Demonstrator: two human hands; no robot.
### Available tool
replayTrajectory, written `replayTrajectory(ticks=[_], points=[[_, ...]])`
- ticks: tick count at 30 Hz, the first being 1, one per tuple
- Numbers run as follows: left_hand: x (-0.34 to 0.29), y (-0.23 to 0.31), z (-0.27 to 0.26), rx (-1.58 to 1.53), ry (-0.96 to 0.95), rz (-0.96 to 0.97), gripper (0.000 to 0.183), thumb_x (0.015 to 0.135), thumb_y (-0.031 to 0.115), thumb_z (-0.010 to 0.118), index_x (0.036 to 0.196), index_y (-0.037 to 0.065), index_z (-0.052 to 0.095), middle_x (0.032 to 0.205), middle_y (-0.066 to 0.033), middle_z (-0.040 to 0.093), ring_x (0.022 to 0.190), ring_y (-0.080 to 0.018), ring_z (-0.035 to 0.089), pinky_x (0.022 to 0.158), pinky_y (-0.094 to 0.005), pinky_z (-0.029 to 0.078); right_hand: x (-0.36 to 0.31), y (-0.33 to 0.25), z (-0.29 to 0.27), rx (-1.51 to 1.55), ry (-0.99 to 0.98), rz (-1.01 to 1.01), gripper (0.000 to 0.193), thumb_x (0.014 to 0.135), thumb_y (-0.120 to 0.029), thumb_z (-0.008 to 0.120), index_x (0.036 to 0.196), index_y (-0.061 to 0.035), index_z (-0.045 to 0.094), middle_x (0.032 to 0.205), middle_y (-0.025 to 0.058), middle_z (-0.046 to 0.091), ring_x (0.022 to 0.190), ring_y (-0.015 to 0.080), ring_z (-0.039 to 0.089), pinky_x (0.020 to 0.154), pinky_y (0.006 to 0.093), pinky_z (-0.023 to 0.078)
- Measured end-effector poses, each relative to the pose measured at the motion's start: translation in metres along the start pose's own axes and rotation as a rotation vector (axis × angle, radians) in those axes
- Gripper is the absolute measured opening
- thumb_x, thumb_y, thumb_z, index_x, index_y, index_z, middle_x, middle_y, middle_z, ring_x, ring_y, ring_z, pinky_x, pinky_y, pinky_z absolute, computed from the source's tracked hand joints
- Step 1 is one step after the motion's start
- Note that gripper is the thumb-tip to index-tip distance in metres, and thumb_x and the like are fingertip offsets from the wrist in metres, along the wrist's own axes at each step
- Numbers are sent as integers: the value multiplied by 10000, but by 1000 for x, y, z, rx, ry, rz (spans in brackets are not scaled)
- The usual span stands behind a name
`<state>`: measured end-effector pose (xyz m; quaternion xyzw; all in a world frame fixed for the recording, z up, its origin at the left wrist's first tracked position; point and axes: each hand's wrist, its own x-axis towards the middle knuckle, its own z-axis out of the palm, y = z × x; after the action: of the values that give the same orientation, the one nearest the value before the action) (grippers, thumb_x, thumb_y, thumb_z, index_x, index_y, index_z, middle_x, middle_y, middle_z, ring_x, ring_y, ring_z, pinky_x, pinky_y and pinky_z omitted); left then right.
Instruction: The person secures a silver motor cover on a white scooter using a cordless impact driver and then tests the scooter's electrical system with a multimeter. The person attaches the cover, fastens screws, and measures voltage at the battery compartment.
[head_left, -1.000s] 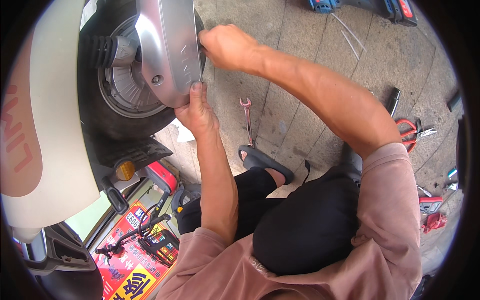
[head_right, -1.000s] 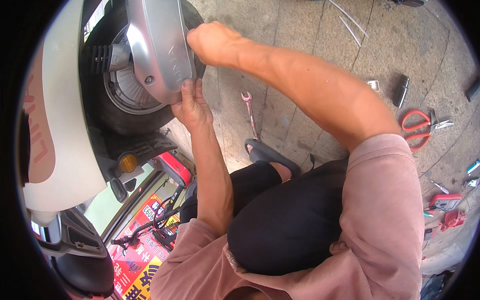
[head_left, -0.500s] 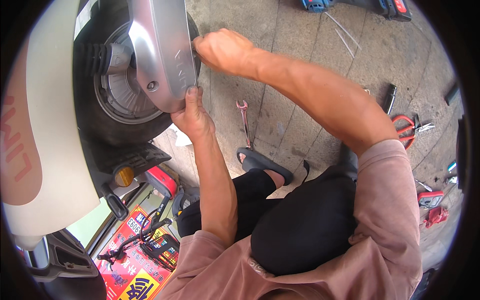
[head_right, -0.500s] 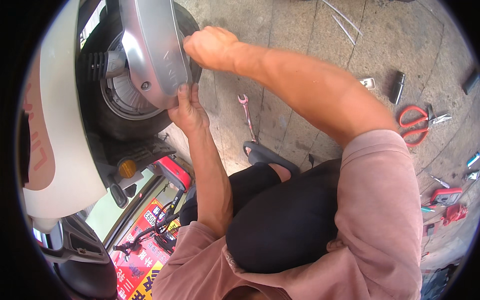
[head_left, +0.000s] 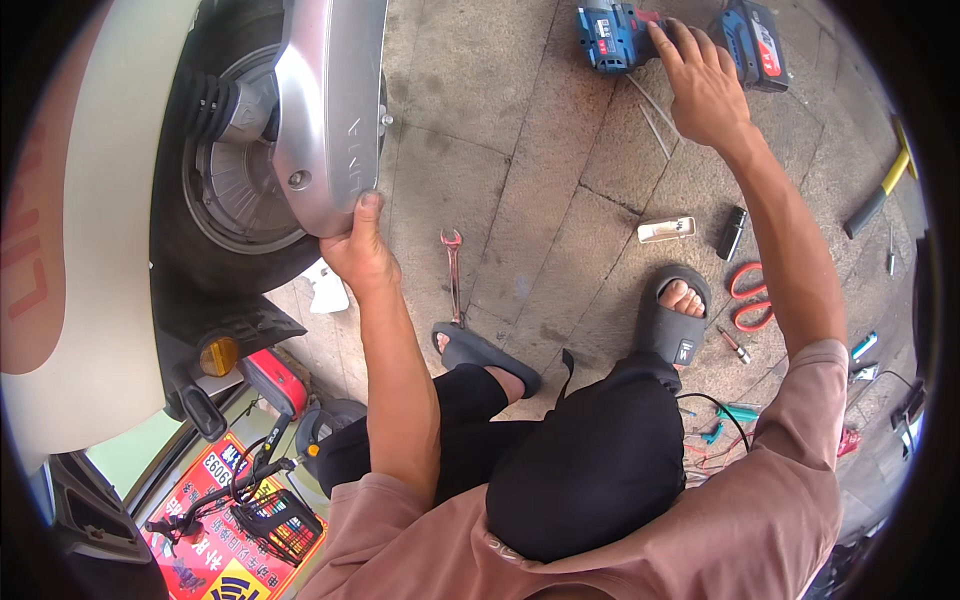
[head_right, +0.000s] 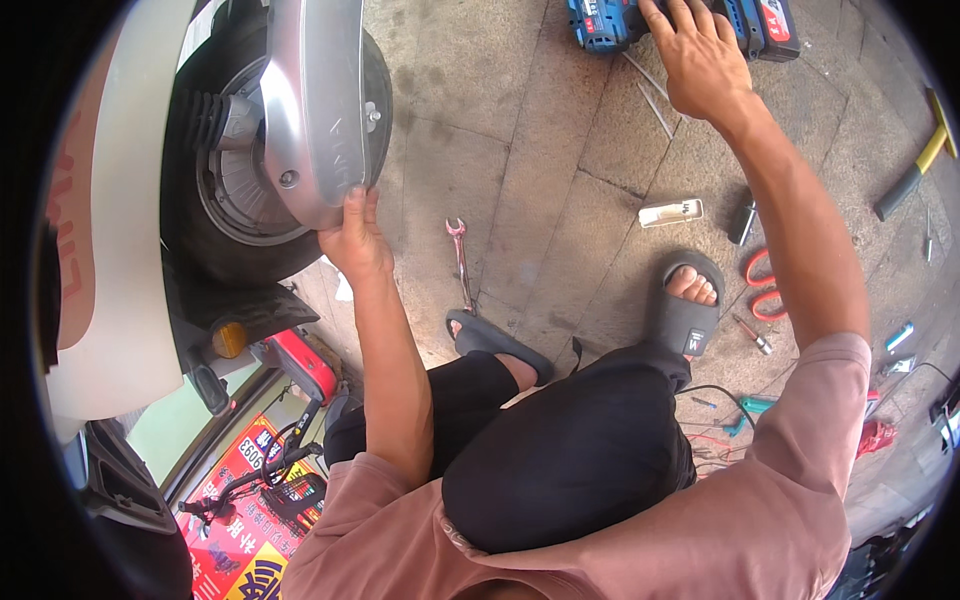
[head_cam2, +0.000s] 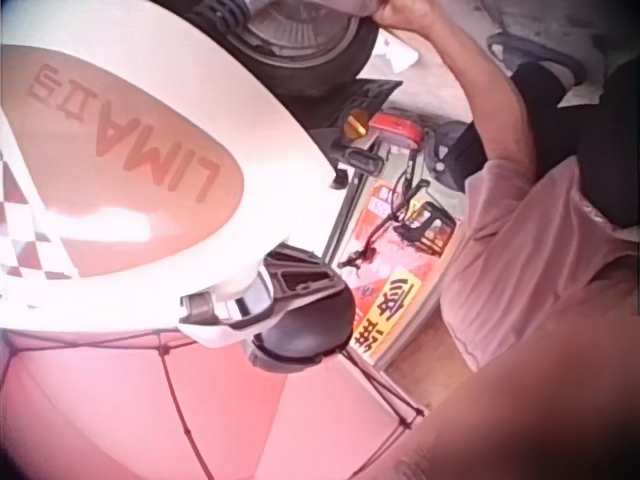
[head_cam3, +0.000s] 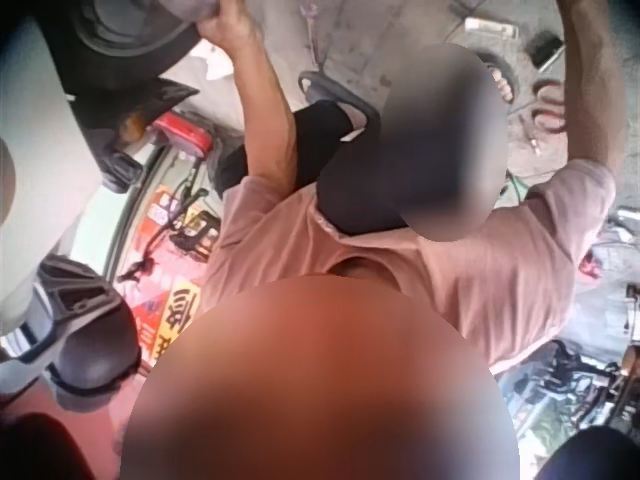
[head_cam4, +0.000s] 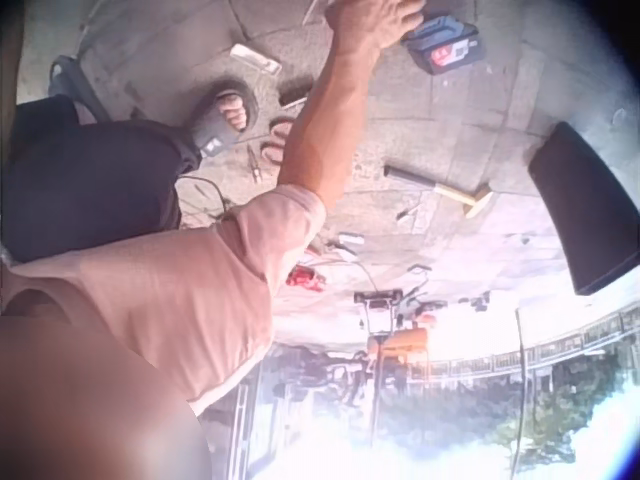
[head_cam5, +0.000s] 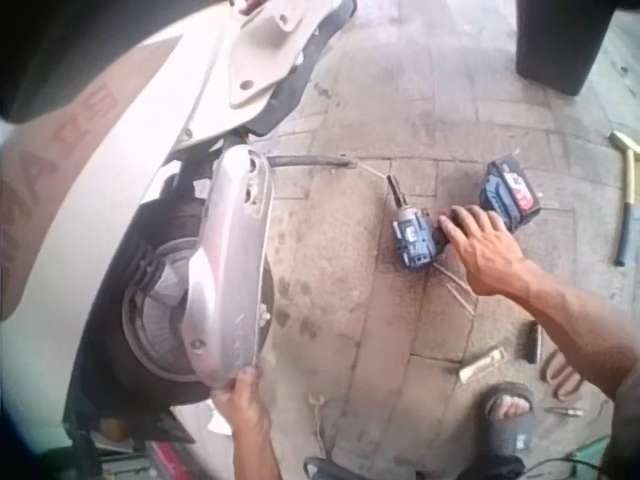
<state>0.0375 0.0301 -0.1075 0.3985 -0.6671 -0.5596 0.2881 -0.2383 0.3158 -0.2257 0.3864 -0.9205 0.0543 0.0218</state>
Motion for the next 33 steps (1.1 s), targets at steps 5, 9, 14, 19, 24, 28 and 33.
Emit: replayTrajectory(ticks=[5,9,14,19,24,28,33], points=[[-1,4,6,-54,46,10,316,790,-17,714,1091,-5,618,1038,-73,642,900,-153,620,810,-311,516,24,13,16,51,76,-62,765,729,11,567,1447,-143,354,1135,140,563,1057,311,538,912,415,420],[0,5,10,-90,62,19,294,772,-42,725,1055,-19,646,1000,-78,669,868,-139,631,798,-268,507,26,-1,-23,193,35,-26,670,757,-101,640,1388,-131,417,1015,191,613,902,368,619,809,456,503],[1,1,1,-3,4,22,324,820,23,708,1122,38,593,1059,-62,626,939,-171,617,853,-371,521,-17,-46,-73,745,-73,-74,619,741,-121,670,1333,-110,489,981,197,603,926,372,632,783,430,534],[2,0,0,-6,-9,16,314,817,25,711,1110,36,600,1055,-68,630,931,-174,621,852,-370,525,-29,-98,-73,1510,-188,-13,221,790,-58,622,994,23,591,838,112,622,730,227,614,661,349,508],[-1,5,4,-42,42,-6,314,784,-6,730,1082,0,631,1025,-73,655,891,-152,628,822,-299,512,-25,-129,-67,1856,-360,221,179,821,-61,651,993,-17,631,850,7,626,733,100,574,653,289,503],[1,5,6,-70,54,8,311,764,-28,739,1061,-17,650,1007,-75,669,873,-138,632,811,-262,505,-15,-135,-55,1893,-340,183,234,798,-53,664,1031,-32,652,871,-5,639,763,93,574,701,277,496],[1,4,4,-75,47,-4,317,762,-26,742,1064,-18,650,1018,-75,669,888,-140,628,827,-269,500,-12,-138,-39,1968,-465,224,208,827,-24,639,1035,-29,626,864,27,608,706,112,578,655,274,494]])
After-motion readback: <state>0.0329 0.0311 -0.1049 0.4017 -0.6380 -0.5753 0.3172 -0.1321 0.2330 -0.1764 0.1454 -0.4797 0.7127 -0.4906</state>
